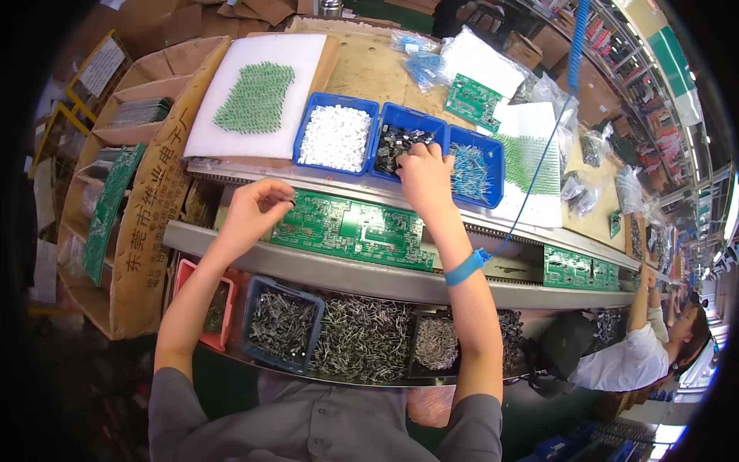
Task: The person assembles circuit boards along an assembly line by picking electronic components from bins and foam trays and inserting them into printed circuit boards by hand, sliding boards along the track.
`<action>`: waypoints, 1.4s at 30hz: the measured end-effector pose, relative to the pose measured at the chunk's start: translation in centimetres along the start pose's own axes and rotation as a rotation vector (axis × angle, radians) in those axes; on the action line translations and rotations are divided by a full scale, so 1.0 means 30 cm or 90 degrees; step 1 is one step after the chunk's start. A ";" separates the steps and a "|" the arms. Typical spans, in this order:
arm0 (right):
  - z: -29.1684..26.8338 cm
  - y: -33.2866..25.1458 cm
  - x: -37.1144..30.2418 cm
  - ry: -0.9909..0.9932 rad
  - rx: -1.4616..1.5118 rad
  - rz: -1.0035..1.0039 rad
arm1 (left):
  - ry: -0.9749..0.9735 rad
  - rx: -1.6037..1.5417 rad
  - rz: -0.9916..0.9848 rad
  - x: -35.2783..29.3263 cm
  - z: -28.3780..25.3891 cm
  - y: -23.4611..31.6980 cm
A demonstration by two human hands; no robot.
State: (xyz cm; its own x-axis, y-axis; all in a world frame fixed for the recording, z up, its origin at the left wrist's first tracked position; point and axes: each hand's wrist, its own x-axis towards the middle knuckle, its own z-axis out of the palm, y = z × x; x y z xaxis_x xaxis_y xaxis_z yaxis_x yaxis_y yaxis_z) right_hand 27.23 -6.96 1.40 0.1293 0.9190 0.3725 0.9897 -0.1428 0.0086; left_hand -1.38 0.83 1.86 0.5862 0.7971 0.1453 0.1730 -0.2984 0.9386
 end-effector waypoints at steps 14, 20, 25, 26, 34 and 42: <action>-0.058 0.022 0.054 -0.184 0.042 0.018 | -0.014 0.176 0.024 0.031 -0.060 -0.079; -0.057 0.030 0.090 -0.242 0.040 0.022 | -0.018 0.209 0.041 0.040 -0.057 -0.075; -0.066 0.025 0.116 -0.290 0.037 0.040 | -0.026 0.230 0.072 0.042 -0.052 -0.083; -0.067 0.025 0.117 -0.290 0.038 0.039 | -0.026 0.231 0.072 0.042 -0.050 -0.084; -0.084 0.027 0.101 -0.241 0.194 0.095 | -0.028 0.249 0.102 0.042 -0.045 -0.088; -0.137 0.018 0.038 -0.109 0.368 0.107 | -0.026 0.246 0.098 0.043 -0.039 -0.095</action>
State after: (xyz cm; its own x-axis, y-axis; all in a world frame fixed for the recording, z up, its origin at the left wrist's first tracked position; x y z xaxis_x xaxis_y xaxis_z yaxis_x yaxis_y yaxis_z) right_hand 27.67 -7.50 5.65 0.2470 0.9538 0.1709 0.8220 -0.1129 -0.5581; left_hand -2.05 3.32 -0.26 0.6583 0.7084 0.2546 0.3609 -0.5938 0.7191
